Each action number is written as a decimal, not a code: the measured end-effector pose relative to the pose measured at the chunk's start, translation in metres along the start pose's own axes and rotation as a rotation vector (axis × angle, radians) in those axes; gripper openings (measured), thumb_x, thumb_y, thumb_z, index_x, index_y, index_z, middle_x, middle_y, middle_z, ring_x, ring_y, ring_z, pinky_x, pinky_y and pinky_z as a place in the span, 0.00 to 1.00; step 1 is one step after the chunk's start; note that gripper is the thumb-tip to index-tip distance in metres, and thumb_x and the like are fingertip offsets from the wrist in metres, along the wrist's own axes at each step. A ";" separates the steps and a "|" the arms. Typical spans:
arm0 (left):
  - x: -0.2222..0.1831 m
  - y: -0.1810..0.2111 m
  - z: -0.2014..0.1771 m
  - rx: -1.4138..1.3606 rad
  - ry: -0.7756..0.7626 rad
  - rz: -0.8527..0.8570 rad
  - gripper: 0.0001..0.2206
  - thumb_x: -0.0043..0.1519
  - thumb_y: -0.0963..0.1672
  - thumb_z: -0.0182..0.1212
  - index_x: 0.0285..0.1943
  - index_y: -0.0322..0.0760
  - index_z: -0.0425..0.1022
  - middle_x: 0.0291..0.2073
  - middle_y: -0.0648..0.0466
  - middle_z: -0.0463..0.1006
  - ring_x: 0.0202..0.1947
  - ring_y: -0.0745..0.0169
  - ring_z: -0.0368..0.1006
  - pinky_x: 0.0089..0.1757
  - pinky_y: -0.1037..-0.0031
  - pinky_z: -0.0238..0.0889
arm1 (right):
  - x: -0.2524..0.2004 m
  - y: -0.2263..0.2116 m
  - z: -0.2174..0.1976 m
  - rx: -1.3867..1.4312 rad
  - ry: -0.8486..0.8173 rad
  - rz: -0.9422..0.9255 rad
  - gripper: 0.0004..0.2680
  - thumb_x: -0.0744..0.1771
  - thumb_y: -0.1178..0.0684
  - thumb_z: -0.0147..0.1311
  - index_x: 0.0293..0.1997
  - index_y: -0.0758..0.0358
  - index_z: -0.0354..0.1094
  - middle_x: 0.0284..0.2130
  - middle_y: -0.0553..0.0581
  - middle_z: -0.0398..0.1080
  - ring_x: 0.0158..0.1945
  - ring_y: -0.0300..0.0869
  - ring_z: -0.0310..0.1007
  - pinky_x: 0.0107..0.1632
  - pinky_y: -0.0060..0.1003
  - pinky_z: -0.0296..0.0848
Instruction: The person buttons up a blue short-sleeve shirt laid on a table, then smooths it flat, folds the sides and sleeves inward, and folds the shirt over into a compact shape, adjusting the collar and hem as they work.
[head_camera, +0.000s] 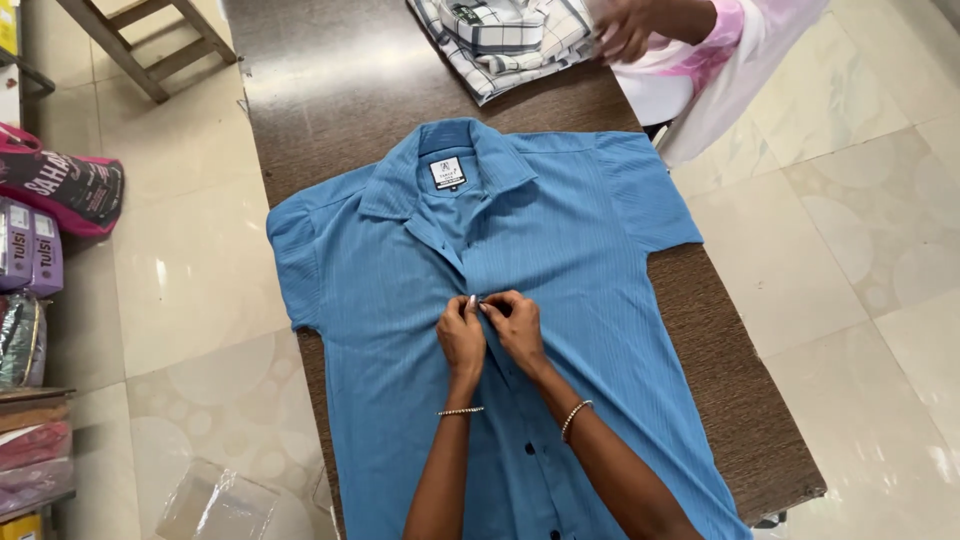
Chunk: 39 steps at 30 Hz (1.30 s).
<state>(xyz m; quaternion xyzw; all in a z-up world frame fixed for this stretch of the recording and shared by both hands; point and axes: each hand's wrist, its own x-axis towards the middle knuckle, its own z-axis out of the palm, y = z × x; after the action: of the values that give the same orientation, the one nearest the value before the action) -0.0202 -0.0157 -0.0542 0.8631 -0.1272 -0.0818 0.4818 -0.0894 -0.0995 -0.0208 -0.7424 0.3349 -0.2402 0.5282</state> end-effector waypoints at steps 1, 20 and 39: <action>-0.001 0.000 0.001 -0.020 0.011 0.012 0.11 0.66 0.45 0.60 0.42 0.29 0.78 0.35 0.39 0.82 0.37 0.35 0.77 0.39 0.54 0.67 | 0.001 0.001 0.000 -0.011 -0.008 -0.012 0.07 0.65 0.55 0.63 0.38 0.72 0.77 0.31 0.60 0.79 0.33 0.40 0.80 0.39 0.35 0.77; -0.006 0.035 -0.048 -0.171 -0.176 0.090 0.16 0.66 0.41 0.58 0.62 0.34 0.67 0.45 0.42 0.82 0.46 0.45 0.79 0.46 0.62 0.71 | 0.030 0.037 -0.039 -0.139 -0.034 -0.108 0.07 0.68 0.54 0.58 0.45 0.68 0.77 0.32 0.56 0.79 0.32 0.41 0.76 0.37 0.40 0.75; -0.091 -0.065 -0.168 0.736 0.015 0.028 0.41 0.70 0.60 0.41 0.82 0.27 0.45 0.81 0.40 0.43 0.81 0.45 0.36 0.67 0.31 0.22 | 0.043 0.025 -0.109 -1.024 -0.131 -0.077 0.33 0.70 0.27 0.43 0.78 0.61 0.45 0.78 0.62 0.40 0.80 0.56 0.31 0.69 0.75 0.23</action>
<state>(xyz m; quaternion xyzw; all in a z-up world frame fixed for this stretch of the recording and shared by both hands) -0.0536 0.1806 -0.0197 0.9774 -0.1563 -0.0175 0.1412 -0.1447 -0.2049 -0.0091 -0.9309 0.3484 -0.0179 0.1079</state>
